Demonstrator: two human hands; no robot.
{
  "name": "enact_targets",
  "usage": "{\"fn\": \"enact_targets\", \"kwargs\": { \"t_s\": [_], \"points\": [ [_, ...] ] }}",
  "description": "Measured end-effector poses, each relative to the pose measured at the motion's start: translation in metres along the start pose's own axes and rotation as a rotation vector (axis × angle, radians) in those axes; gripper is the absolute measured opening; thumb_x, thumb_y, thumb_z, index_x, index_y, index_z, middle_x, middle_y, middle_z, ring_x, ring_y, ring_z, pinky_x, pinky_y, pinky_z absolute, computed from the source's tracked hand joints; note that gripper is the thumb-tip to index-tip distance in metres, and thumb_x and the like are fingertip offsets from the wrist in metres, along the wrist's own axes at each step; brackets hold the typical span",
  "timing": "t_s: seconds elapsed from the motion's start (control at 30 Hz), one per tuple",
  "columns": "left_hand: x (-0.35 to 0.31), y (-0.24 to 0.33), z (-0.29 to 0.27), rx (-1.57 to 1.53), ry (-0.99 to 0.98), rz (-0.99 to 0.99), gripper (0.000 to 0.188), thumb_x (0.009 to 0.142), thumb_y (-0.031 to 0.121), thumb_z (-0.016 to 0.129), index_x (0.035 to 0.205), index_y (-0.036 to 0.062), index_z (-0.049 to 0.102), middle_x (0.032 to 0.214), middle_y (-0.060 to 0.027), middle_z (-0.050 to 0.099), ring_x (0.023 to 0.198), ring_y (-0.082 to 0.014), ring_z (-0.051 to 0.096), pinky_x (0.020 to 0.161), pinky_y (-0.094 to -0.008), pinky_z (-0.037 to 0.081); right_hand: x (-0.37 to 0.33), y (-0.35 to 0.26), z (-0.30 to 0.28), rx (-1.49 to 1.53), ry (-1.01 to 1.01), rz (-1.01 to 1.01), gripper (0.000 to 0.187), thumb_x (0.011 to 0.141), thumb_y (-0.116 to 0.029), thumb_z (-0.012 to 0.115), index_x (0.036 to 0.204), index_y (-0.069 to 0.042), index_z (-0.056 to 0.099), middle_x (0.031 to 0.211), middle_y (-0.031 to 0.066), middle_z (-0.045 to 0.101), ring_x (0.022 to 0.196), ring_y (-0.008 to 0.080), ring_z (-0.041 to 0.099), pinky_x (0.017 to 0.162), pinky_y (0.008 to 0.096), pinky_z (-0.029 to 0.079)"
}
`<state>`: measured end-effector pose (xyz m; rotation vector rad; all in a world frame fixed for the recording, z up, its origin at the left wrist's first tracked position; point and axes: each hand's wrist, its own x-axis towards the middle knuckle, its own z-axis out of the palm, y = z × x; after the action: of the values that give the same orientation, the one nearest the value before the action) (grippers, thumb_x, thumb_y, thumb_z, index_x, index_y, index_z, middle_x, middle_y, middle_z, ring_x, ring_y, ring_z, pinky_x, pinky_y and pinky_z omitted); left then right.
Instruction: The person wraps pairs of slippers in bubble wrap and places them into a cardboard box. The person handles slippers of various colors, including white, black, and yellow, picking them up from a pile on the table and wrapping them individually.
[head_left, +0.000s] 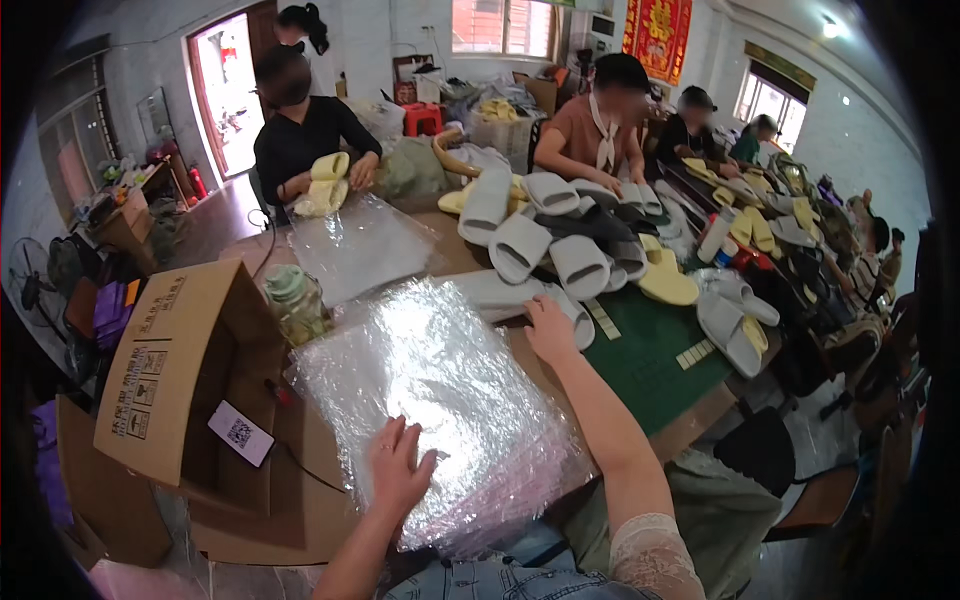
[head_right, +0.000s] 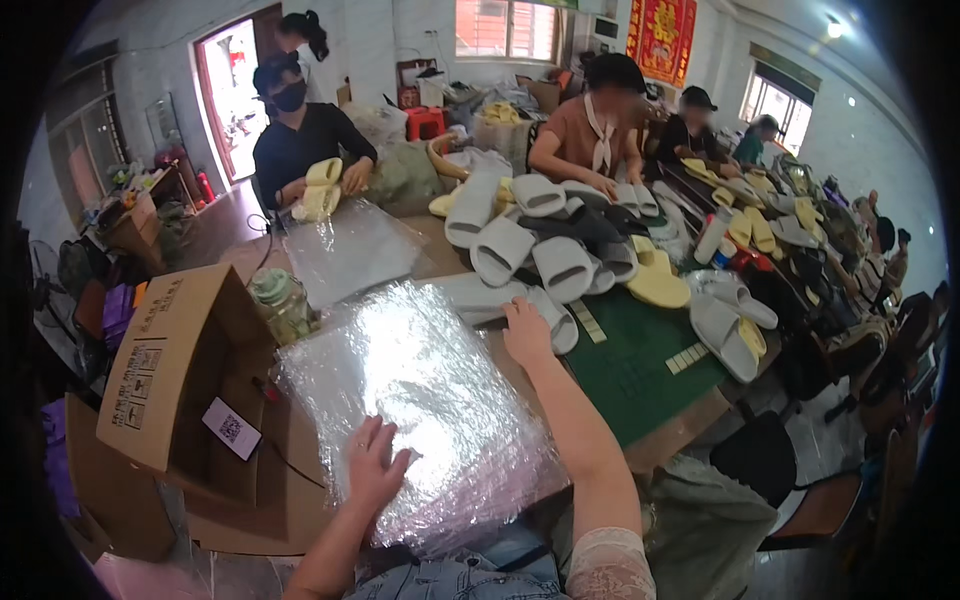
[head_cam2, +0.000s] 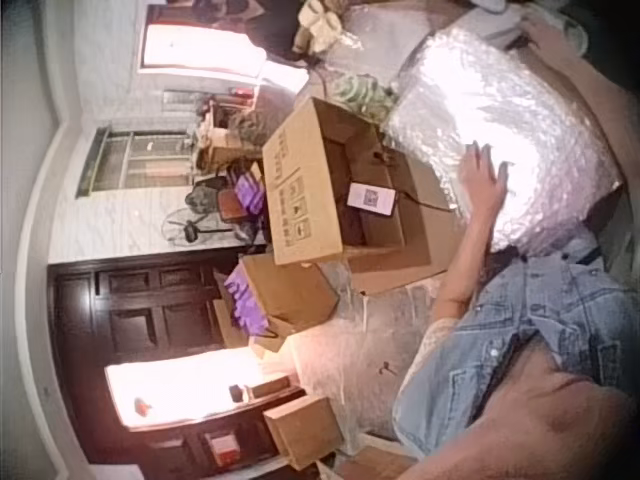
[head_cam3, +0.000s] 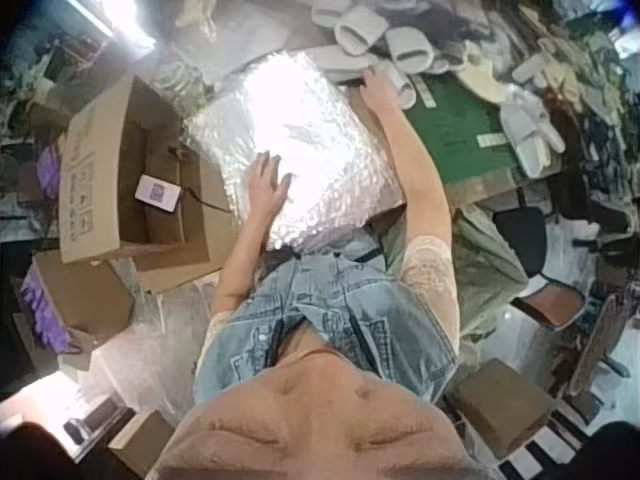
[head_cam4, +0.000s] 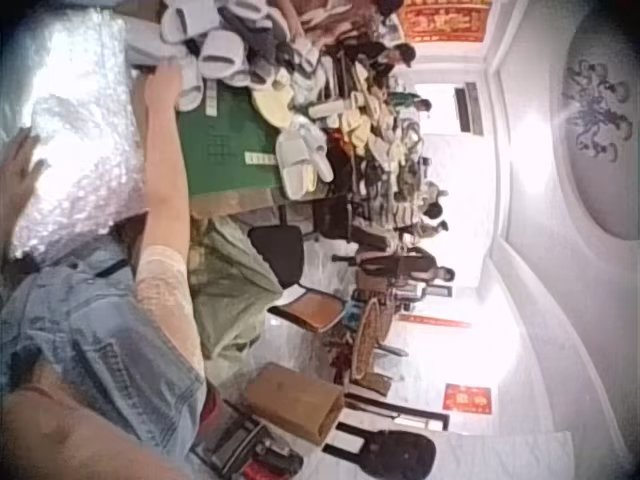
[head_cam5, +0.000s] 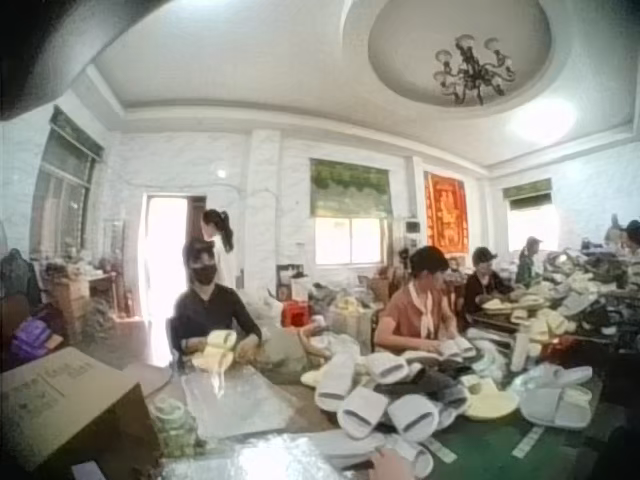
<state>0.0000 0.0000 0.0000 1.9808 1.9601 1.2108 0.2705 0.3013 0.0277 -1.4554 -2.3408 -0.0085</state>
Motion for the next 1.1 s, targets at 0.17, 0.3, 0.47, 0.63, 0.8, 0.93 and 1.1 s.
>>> {"fn": "enact_targets", "kwargs": {
  "t_s": [0.17, 0.3, 0.47, 0.63, 0.8, 0.93, 1.1],
  "points": [
    [-0.005, -0.005, -0.005, 0.028, 0.008, -0.014, 0.047, 0.084, 0.029, 0.076, 0.124, 0.0068, 0.066, 0.139, -0.0244, 0.055, 0.133, -0.0439, 0.047, 0.11, -0.0547, 0.036, 0.032, -0.04, 0.024, -0.699, 0.171, -0.126, 0.071, 0.083, -0.022, 0.07, 0.148, -0.008, 0.044, 0.13, 0.0144, 0.055, 0.12, 0.0297, 0.05, 0.095, 0.0425, 0.044],
    [0.001, 0.0, -0.001, -0.027, 0.034, 0.024, 0.047, 0.083, 0.031, 0.075, 0.123, 0.0077, 0.067, 0.137, -0.0246, 0.057, 0.13, -0.0448, 0.05, 0.109, -0.0558, 0.037, 0.051, 0.005, 0.052, -0.582, 0.282, -0.128, 0.059, 0.08, -0.021, 0.071, 0.135, -0.009, 0.053, 0.117, 0.0091, 0.06, 0.114, 0.0276, 0.055, 0.09, 0.0417, 0.044],
    [-0.002, -0.006, -0.008, 0.015, 0.045, 0.031, 0.047, 0.084, 0.032, 0.075, 0.124, 0.0091, 0.067, 0.136, -0.023, 0.058, 0.13, -0.0441, 0.05, 0.109, -0.0555, 0.037, 0.06, -0.009, -0.017, -0.242, 0.193, -0.078, 0.042, 0.081, -0.025, 0.069, 0.116, -0.007, 0.056, 0.106, 0.0136, 0.065, 0.098, 0.034, 0.062, 0.083, 0.0456, 0.048],
    [-0.002, -0.003, -0.004, 0.006, 0.025, 0.025, 0.048, 0.084, 0.032, 0.075, 0.125, 0.0082, 0.066, 0.137, -0.0231, 0.057, 0.131, -0.0439, 0.049, 0.11, -0.0555, 0.037, 0.056, 0.011, -0.098, 0.152, 0.442, 0.123, 0.047, 0.076, -0.028, 0.076, 0.109, -0.003, 0.056, 0.1, 0.0226, 0.068, 0.091, 0.0452, 0.065, 0.079, 0.053, 0.052],
    [-0.003, 0.001, -0.008, -0.025, 0.003, -0.021, 0.049, 0.085, 0.033, 0.075, 0.126, 0.0073, 0.065, 0.139, -0.0243, 0.055, 0.134, -0.0437, 0.046, 0.111, -0.0543, 0.036, 0.001, 0.008, -0.143, 0.578, 0.349, 0.378, 0.046, 0.084, -0.03, 0.075, 0.109, 0.003, 0.057, 0.094, 0.0218, 0.069, 0.084, 0.0333, 0.071, 0.062, 0.0437, 0.057],
    [-0.006, -0.002, -0.007, -0.005, -0.007, -0.026, 0.049, 0.086, 0.032, 0.074, 0.127, 0.007, 0.065, 0.14, -0.0247, 0.055, 0.136, -0.0438, 0.045, 0.112, -0.0541, 0.034, -0.08, 0.001, -0.132, 1.091, 0.282, 0.537, 0.042, 0.095, -0.029, 0.068, 0.117, 0.005, 0.057, 0.102, 0.015, 0.068, 0.079, 0.0195, 0.069, 0.052, 0.0306, 0.055],
    [-0.002, 0.002, -0.004, -0.012, 0.015, 0.023, 0.049, 0.085, 0.032, 0.073, 0.126, 0.0055, 0.065, 0.14, -0.0245, 0.054, 0.135, -0.0433, 0.046, 0.112, -0.0552, 0.034, -0.192, -0.023, -0.087, 1.494, 0.205, 0.794, 0.037, 0.102, -0.03, 0.058, 0.121, 0.001, 0.06, 0.1, 0.0065, 0.069, 0.072, 0.0143, 0.066, 0.056, 0.0266, 0.05]
  ]
}}
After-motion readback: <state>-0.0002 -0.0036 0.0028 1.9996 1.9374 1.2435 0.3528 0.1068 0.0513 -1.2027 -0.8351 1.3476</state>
